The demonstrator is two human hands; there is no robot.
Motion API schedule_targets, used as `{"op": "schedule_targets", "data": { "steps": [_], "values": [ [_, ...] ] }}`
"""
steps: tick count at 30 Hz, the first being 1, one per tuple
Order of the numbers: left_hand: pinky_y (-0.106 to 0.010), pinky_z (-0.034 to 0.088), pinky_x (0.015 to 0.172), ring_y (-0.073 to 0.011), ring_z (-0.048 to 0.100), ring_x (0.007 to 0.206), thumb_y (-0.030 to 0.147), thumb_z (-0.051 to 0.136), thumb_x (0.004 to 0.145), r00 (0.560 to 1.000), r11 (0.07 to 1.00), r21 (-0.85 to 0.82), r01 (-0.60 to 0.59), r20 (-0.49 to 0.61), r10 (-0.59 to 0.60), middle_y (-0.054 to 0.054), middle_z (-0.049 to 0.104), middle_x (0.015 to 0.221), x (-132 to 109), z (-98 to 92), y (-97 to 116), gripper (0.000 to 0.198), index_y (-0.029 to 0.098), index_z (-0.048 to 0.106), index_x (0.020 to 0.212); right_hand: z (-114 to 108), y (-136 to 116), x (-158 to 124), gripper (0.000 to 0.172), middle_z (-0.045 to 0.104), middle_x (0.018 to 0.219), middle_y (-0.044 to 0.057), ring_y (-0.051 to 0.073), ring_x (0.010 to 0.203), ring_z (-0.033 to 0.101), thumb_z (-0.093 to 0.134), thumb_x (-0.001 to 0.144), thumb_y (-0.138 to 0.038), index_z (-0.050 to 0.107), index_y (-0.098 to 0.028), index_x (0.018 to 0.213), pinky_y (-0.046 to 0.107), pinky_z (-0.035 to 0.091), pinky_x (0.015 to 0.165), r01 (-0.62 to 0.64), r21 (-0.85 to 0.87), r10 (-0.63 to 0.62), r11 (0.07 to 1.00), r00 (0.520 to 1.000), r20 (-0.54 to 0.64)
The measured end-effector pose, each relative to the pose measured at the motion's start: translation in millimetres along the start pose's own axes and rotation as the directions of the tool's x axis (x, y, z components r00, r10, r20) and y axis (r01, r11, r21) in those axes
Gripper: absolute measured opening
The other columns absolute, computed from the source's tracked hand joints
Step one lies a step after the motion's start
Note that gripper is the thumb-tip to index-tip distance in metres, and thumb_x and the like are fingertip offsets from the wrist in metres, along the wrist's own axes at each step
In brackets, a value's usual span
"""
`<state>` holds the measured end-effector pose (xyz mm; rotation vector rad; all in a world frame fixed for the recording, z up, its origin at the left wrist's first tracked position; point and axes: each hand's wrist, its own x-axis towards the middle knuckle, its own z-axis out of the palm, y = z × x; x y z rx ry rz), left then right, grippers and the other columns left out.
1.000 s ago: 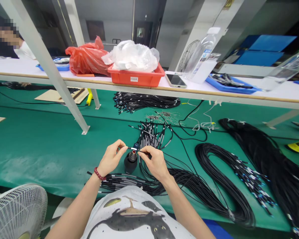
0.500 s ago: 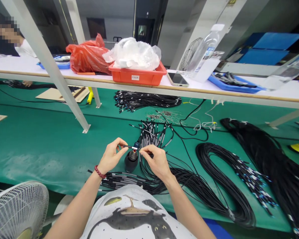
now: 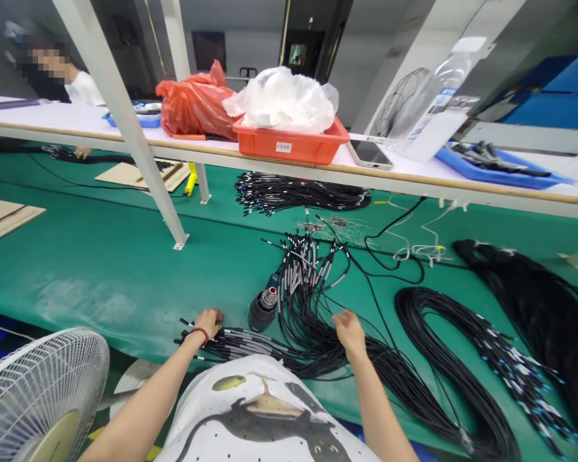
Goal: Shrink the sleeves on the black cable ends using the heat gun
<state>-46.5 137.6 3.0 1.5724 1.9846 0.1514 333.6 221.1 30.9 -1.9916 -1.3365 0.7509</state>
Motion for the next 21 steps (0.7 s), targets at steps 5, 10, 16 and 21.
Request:
{"op": "schedule_targets", "data": {
  "steps": [5, 10, 16, 21],
  "values": [
    [-0.042, 0.044, 0.092, -0.0200, 0.059, 0.099, 0.028, 0.059, 0.089, 0.990, 0.981, 0.180, -0.068, 0.136, 0.044, -0.005, 0.064, 0.101, -0.5, 15.0, -13.9, 0.016, 0.014, 0.063, 0.096, 10.7, 20.5, -18.0, 0.027, 0.075, 0.085, 0.010, 0.024, 0.085, 0.071, 0.057, 0.072, -0.028, 0.065, -0.015, 0.095, 0.035, 0.054, 0.080, -0.033, 0.037, 0.025, 0.999, 0.981, 0.192],
    [-0.031, 0.041, 0.090, -0.0193, 0.058, 0.102, 0.016, 0.056, 0.085, 0.975, 0.955, 0.255, -0.151, 0.199, 0.101, -0.007, 0.065, 0.104, 4.2, 12.9, -18.4, 0.013, 0.017, 0.063, 0.096, 10.5, 6.2, -15.0, 0.025, 0.075, 0.086, 0.008, 0.022, 0.085, 0.071, 0.057, 0.073, -0.028, 0.069, -0.017, 0.091, 0.032, 0.054, 0.080, 0.029, 0.093, -0.055, 0.995, 0.952, 0.301],
    [-0.026, 0.041, 0.083, -0.0190, 0.060, 0.099, 0.015, 0.053, 0.082, 0.972, 0.942, 0.276, -0.192, 0.185, 0.144, -0.006, 0.067, 0.101, -4.8, 2.7, -13.7, 0.015, 0.020, 0.064, 0.092, 12.8, -19.9, -16.7, 0.024, 0.074, 0.082, 0.008, 0.021, 0.079, 0.070, 0.057, 0.072, -0.030, 0.069, -0.016, 0.088, 0.031, 0.055, 0.077, 0.137, 0.167, -0.192, 0.976, 0.904, 0.381],
    [-0.030, 0.041, 0.077, -0.0220, 0.063, 0.090, 0.023, 0.046, 0.087, 0.977, 0.937, 0.307, -0.165, 0.182, 0.112, -0.007, 0.070, 0.091, -25.6, -24.7, -13.9, 0.019, 0.021, 0.065, 0.089, 0.0, -29.4, -20.4, 0.023, 0.073, 0.075, 0.006, 0.021, 0.073, 0.069, 0.057, 0.072, -0.033, 0.068, -0.017, 0.084, 0.032, 0.055, 0.071, 0.174, 0.171, -0.227, 0.970, 0.902, 0.368]
  ]
}}
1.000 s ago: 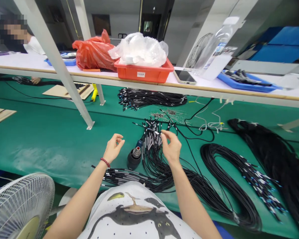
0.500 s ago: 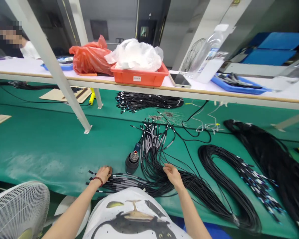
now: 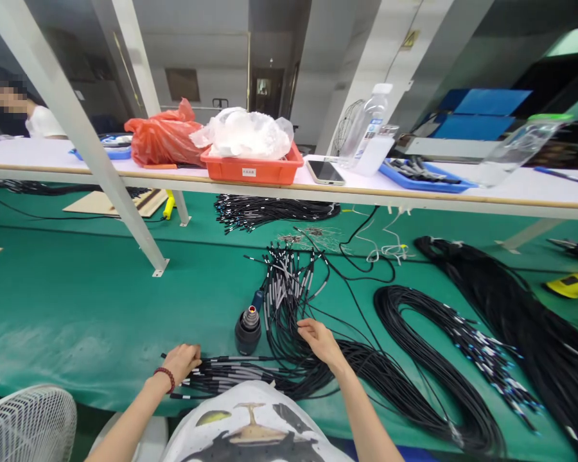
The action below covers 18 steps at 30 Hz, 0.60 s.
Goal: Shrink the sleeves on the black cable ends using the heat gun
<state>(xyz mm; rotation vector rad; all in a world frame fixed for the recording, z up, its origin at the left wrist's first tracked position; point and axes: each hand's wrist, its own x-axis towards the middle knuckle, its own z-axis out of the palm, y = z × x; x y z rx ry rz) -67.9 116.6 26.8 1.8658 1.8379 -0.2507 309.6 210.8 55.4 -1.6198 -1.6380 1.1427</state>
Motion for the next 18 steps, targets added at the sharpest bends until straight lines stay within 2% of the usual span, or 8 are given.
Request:
{"op": "schedule_targets", "data": {
  "steps": [3, 5, 7, 10, 13, 16, 18],
  "values": [
    [-0.031, 0.041, 0.077, -0.0236, 0.062, 0.091, 0.025, 0.042, 0.089, 1.000, 1.000, 0.007, -0.025, 0.015, 0.025, -0.009, 0.070, 0.091, -23.9, -28.4, 1.2, 0.024, 0.020, 0.065, 0.087, -15.0, -10.1, -5.2, 0.025, 0.073, 0.077, 0.008, 0.022, 0.076, 0.069, 0.057, 0.073, -0.035, 0.068, -0.017, 0.086, 0.034, 0.054, 0.073, 0.016, -0.011, -0.017, 1.000, 0.999, -0.034],
    [-0.030, 0.041, 0.076, -0.0220, 0.061, 0.088, 0.029, 0.038, 0.091, 0.995, 0.995, -0.004, -0.097, 0.027, 0.098, -0.006, 0.069, 0.087, -43.5, -53.4, 13.3, 0.028, 0.022, 0.064, 0.083, -26.5, -23.8, -9.3, 0.027, 0.073, 0.082, 0.009, 0.023, 0.079, 0.069, 0.057, 0.075, -0.037, 0.067, -0.017, 0.088, 0.036, 0.054, 0.077, 0.041, -0.017, -0.042, 0.999, 0.997, -0.065],
    [-0.030, 0.041, 0.074, -0.0208, 0.060, 0.082, 0.029, 0.031, 0.095, 0.969, 0.969, -0.006, -0.246, 0.016, 0.246, -0.005, 0.067, 0.082, -64.4, -79.7, 36.4, 0.034, 0.021, 0.061, 0.082, -37.0, -46.2, -16.4, 0.028, 0.073, 0.087, 0.010, 0.024, 0.082, 0.068, 0.057, 0.077, -0.040, 0.067, -0.017, 0.091, 0.037, 0.053, 0.080, 0.098, -0.019, -0.099, 0.995, 0.989, -0.107],
    [-0.032, 0.039, 0.074, -0.0190, 0.056, 0.075, 0.029, 0.028, 0.098, 0.907, 0.913, 0.060, -0.404, -0.100, 0.408, -0.004, 0.063, 0.080, -92.0, -113.1, 82.5, 0.034, 0.020, 0.055, 0.080, -46.2, -95.5, -37.8, 0.029, 0.072, 0.092, 0.010, 0.023, 0.085, 0.066, 0.056, 0.083, -0.042, 0.066, -0.017, 0.096, 0.037, 0.051, 0.083, 0.232, 0.011, -0.228, 0.973, 0.964, -0.138],
    [-0.034, 0.038, 0.076, -0.0182, 0.053, 0.074, 0.029, 0.025, 0.100, 0.829, 0.868, 0.098, -0.486, -0.261, 0.494, -0.002, 0.059, 0.080, -107.3, -134.2, 122.7, 0.033, 0.020, 0.052, 0.083, -44.4, -149.1, -69.0, 0.025, 0.070, 0.100, 0.007, 0.020, 0.094, 0.064, 0.053, 0.089, -0.036, 0.063, -0.020, 0.106, 0.033, 0.048, 0.089, 0.377, 0.052, -0.379, 0.925, 0.925, 0.017],
    [-0.035, 0.037, 0.079, -0.0175, 0.052, 0.075, 0.030, 0.025, 0.101, 0.762, 0.853, 0.081, -0.515, -0.412, 0.499, -0.001, 0.057, 0.077, -108.9, -145.9, 145.3, 0.033, 0.021, 0.051, 0.084, -34.4, -185.4, -93.1, 0.028, 0.064, 0.117, 0.005, 0.018, 0.107, 0.057, 0.052, 0.092, -0.029, 0.055, -0.024, 0.119, 0.031, 0.042, 0.095, 0.501, 0.019, -0.478, 0.865, 0.814, 0.329],
    [-0.035, 0.037, 0.080, -0.0167, 0.051, 0.074, 0.032, 0.027, 0.101, 0.742, 0.855, 0.044, -0.517, -0.474, 0.473, 0.000, 0.056, 0.076, -106.3, -151.2, 151.8, 0.032, 0.020, 0.051, 0.083, -26.8, -195.0, -98.1, 0.018, 0.065, 0.107, 0.002, 0.016, 0.098, 0.058, 0.050, 0.094, -0.026, 0.056, -0.023, 0.110, 0.029, 0.042, 0.087, 0.527, -0.025, -0.458, 0.849, 0.760, 0.462]
  ]
}}
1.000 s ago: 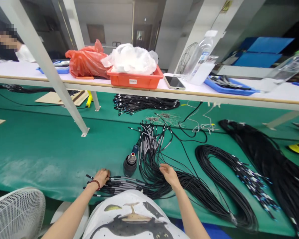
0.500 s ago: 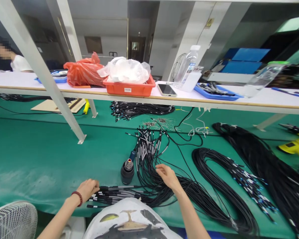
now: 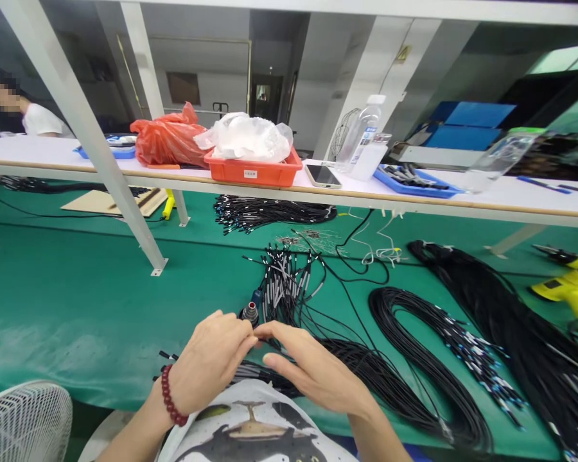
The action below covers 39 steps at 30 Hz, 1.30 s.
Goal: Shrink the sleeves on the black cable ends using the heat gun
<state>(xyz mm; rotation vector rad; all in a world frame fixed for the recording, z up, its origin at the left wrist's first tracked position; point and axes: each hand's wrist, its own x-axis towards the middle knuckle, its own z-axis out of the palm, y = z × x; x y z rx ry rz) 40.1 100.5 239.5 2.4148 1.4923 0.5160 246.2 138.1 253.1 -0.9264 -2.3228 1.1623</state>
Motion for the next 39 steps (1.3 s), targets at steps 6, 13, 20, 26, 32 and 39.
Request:
{"op": "schedule_targets", "data": {
  "steps": [6, 13, 20, 26, 32, 39],
  "values": [
    [-0.031, 0.038, 0.077, -0.0153, 0.052, 0.076, 0.034, 0.029, 0.101, 0.998, 0.989, -0.136, 0.062, 0.026, -0.059, 0.001, 0.058, 0.081, 4.2, -9.4, -1.2, 0.031, 0.022, 0.055, 0.091, 4.5, 10.6, 14.3, 0.021, 0.047, 0.068, -0.005, 0.010, 0.062, 0.042, 0.043, 0.097, -0.026, 0.048, -0.019, 0.077, 0.022, 0.033, 0.059, -0.015, 0.070, 0.023, 0.997, 0.993, -0.119],
    [-0.029, 0.037, 0.071, -0.0163, 0.051, 0.073, 0.040, 0.030, 0.099, 0.980, 0.956, -0.217, 0.195, 0.007, -0.199, 0.001, 0.058, 0.076, 2.1, -14.1, -15.1, 0.034, 0.023, 0.053, 0.081, 2.1, 11.6, 24.8, 0.025, 0.046, 0.064, -0.004, 0.010, 0.056, 0.035, 0.047, 0.093, -0.032, 0.050, -0.019, 0.072, 0.022, 0.026, 0.051, -0.057, 0.061, 0.068, 0.997, 0.976, -0.207],
    [-0.027, 0.033, 0.059, -0.0131, 0.043, 0.058, 0.047, 0.031, 0.097, 0.962, 0.870, -0.429, 0.243, -0.012, -0.274, 0.003, 0.051, 0.061, 19.5, -4.6, -28.3, 0.044, 0.020, 0.047, 0.065, -0.9, 16.9, 39.3, 0.025, 0.044, 0.058, -0.005, 0.008, 0.052, 0.032, 0.051, 0.087, -0.030, 0.049, -0.018, 0.065, 0.020, 0.025, 0.048, -0.081, 0.056, 0.093, 0.995, 0.962, -0.257],
    [-0.025, 0.031, 0.056, -0.0119, 0.043, 0.056, 0.045, 0.043, 0.092, 0.938, 0.821, -0.494, 0.288, -0.029, -0.346, 0.003, 0.053, 0.062, 29.6, 8.4, -40.1, 0.036, 0.019, 0.052, 0.068, 0.7, 25.1, 50.1, 0.020, 0.048, 0.057, -0.005, 0.008, 0.052, 0.036, 0.053, 0.082, -0.024, 0.051, -0.018, 0.063, 0.019, 0.029, 0.049, -0.112, 0.042, 0.120, 0.993, 0.945, -0.305],
    [-0.024, 0.032, 0.057, -0.0124, 0.047, 0.060, 0.042, 0.047, 0.089, 0.933, 0.815, -0.504, 0.285, -0.050, -0.357, 0.003, 0.055, 0.065, 35.0, 14.6, -49.4, 0.031, 0.019, 0.053, 0.070, 4.8, 34.1, 56.7, 0.019, 0.055, 0.060, -0.004, 0.009, 0.055, 0.045, 0.052, 0.082, -0.022, 0.053, -0.018, 0.063, 0.020, 0.033, 0.051, -0.129, -0.042, 0.109, 0.991, 0.942, -0.318],
    [-0.025, 0.037, 0.062, -0.0135, 0.050, 0.064, 0.040, 0.050, 0.087, 0.927, 0.817, -0.497, 0.291, -0.066, -0.370, 0.002, 0.058, 0.067, 37.3, 25.5, -57.2, 0.026, 0.019, 0.055, 0.073, 9.2, 44.2, 60.6, 0.018, 0.060, 0.062, -0.002, 0.011, 0.058, 0.051, 0.052, 0.083, -0.022, 0.055, -0.019, 0.065, 0.020, 0.038, 0.054, -0.150, -0.094, 0.114, 0.984, 0.943, -0.312]
  ]
}}
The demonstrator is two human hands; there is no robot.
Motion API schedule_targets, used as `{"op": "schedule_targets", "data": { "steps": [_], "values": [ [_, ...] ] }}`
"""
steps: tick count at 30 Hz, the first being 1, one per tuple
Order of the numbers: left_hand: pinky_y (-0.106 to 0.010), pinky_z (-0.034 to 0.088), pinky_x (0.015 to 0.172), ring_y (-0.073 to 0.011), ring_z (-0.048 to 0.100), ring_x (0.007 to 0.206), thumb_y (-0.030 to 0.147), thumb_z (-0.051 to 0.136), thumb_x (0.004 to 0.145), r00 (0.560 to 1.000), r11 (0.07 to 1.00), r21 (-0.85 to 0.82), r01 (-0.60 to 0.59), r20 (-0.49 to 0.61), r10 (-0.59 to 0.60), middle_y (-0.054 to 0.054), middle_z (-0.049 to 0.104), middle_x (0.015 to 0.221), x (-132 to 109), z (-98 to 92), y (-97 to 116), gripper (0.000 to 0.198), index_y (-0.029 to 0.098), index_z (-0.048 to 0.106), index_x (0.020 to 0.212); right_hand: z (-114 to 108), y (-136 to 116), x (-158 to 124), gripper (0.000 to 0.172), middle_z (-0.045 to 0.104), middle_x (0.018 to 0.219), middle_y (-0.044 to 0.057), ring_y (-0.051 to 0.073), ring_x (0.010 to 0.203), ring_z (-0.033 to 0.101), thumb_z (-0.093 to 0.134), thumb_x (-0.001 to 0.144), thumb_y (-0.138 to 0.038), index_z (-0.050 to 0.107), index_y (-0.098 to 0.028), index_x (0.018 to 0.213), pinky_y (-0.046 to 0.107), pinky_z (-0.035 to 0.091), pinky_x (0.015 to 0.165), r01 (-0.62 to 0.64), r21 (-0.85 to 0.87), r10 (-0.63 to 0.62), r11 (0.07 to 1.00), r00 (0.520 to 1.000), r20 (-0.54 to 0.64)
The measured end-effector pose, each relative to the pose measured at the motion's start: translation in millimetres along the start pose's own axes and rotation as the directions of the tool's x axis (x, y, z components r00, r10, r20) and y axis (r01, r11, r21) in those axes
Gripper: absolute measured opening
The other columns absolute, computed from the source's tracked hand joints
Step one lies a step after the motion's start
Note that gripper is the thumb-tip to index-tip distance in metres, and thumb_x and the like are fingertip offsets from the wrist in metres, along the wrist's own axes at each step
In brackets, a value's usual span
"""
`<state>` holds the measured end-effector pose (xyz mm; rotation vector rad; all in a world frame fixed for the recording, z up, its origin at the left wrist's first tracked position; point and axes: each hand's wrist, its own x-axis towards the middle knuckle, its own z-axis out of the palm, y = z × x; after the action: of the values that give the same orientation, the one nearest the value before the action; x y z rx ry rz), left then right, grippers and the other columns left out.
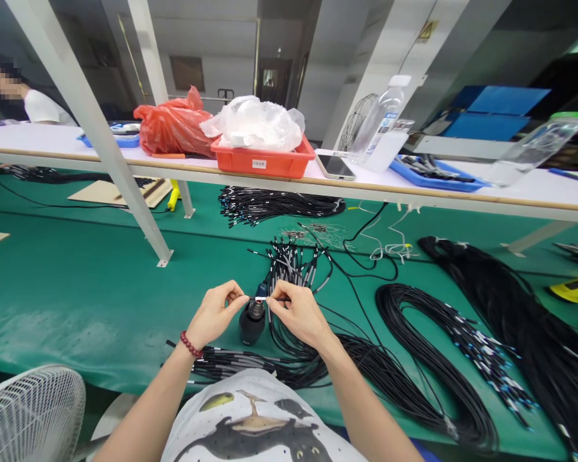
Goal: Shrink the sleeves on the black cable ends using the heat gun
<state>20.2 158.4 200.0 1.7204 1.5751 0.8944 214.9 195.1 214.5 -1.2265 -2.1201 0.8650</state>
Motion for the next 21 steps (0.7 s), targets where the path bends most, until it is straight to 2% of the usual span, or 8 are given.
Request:
{"op": "schedule_targets", "data": {
  "steps": [10, 15, 18, 21],
  "values": [
    [-0.024, 0.035, 0.060, -0.0130, 0.050, 0.062, 0.037, 0.053, 0.085, 0.999, 1.000, 0.015, -0.025, -0.036, 0.025, 0.003, 0.057, 0.066, 0.8, 3.8, -4.5, 0.021, 0.019, 0.055, 0.075, 4.2, 4.0, -0.8, 0.017, 0.064, 0.065, -0.001, 0.012, 0.061, 0.057, 0.054, 0.083, -0.023, 0.057, -0.019, 0.067, 0.021, 0.042, 0.057, -0.021, -0.006, 0.021, 1.000, 1.000, -0.009],
    [-0.024, 0.036, 0.061, -0.0131, 0.050, 0.064, 0.035, 0.055, 0.084, 0.998, 0.999, 0.025, -0.030, -0.053, 0.031, 0.003, 0.056, 0.067, -0.6, 2.2, -2.4, 0.018, 0.019, 0.054, 0.075, 0.3, 4.5, -3.2, 0.018, 0.068, 0.068, 0.001, 0.014, 0.062, 0.060, 0.053, 0.085, -0.024, 0.064, -0.019, 0.072, 0.023, 0.041, 0.056, -0.028, -0.015, 0.028, 0.999, 0.999, 0.018],
    [-0.024, 0.035, 0.061, -0.0135, 0.050, 0.065, 0.039, 0.052, 0.086, 0.998, 0.999, 0.031, -0.035, -0.047, 0.036, 0.002, 0.057, 0.069, -1.6, -0.1, -0.3, 0.021, 0.020, 0.054, 0.077, -3.0, 5.1, -4.8, 0.020, 0.070, 0.070, 0.001, 0.015, 0.064, 0.061, 0.052, 0.087, -0.024, 0.068, -0.019, 0.075, 0.024, 0.042, 0.059, 0.003, -0.017, -0.002, 1.000, 0.999, 0.038],
    [-0.025, 0.032, 0.056, -0.0136, 0.048, 0.058, 0.047, 0.042, 0.091, 1.000, 0.996, 0.087, -0.005, 0.019, 0.004, 0.003, 0.057, 0.065, -1.9, -1.9, 1.4, 0.032, 0.021, 0.053, 0.076, -3.6, 5.8, -6.0, 0.020, 0.071, 0.071, 0.001, 0.015, 0.064, 0.062, 0.053, 0.087, -0.023, 0.069, -0.019, 0.076, 0.024, 0.043, 0.061, 0.027, 0.001, -0.027, 1.000, 0.999, 0.034]
  ]
}}
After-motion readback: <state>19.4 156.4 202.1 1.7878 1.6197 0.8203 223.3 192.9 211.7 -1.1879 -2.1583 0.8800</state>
